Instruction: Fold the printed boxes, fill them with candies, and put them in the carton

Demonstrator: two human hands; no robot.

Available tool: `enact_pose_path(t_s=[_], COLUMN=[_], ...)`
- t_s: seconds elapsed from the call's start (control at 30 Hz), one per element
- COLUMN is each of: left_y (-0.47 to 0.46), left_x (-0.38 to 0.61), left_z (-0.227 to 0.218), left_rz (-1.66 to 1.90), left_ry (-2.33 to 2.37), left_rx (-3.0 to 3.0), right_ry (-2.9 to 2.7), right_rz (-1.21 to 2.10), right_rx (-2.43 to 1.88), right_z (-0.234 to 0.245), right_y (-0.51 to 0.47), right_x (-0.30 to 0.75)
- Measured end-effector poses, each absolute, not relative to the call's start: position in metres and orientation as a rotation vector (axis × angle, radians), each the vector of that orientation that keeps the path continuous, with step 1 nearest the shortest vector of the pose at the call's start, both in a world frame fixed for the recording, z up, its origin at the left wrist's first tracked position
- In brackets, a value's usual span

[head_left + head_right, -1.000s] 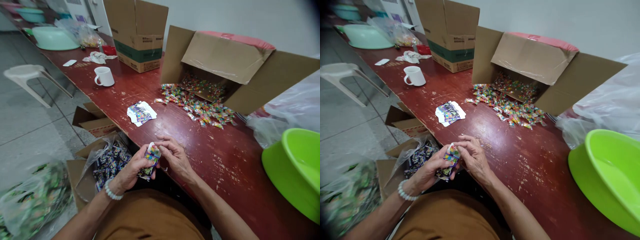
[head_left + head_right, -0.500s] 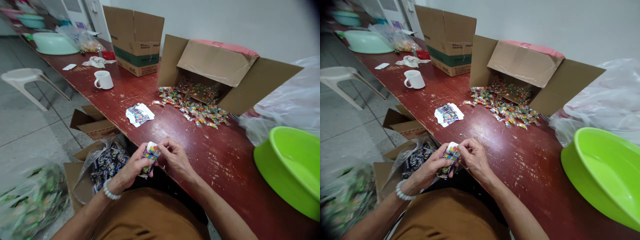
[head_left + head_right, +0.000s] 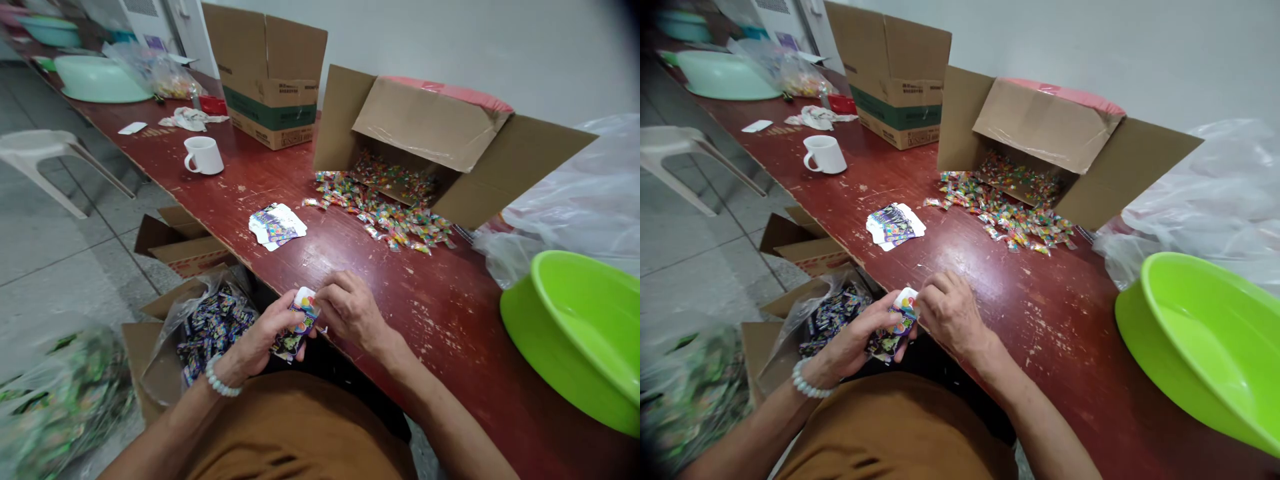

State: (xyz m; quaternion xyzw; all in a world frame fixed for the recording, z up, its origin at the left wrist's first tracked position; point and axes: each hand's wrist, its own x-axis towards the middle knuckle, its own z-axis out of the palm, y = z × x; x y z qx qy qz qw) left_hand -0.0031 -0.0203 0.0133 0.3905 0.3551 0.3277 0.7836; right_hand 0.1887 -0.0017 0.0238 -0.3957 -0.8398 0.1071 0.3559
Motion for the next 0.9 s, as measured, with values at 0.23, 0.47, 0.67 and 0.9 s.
enact_pose_path(t_s=[0.23,0.47,0.67,0.9], left_y=[-0.02,-0.022,-0.02,-0.017], left_x=[0.003,0.006,0.01,0.011], left_z=[0.014,0.005,0.005,0.014], left_rz=[0.757,0.79,0.805,0.918], left_ry=[0.828,0.87,0.838,0.78], left_rx=[0.807,0.885,0.777,0.7], right_ry=[-2.154,-1.867,-1.815,-0.906], right_rz=[0.584,0.878,1.288,1.721], right_rx=[-1.031,-1.241,-0.996,-0.899], right_z=[0.03,0.013,0.026,0.006], right_y=[-0.005,0.002,-0.004,-0.014], right_x=[0.194,0.189,0.184,0.169])
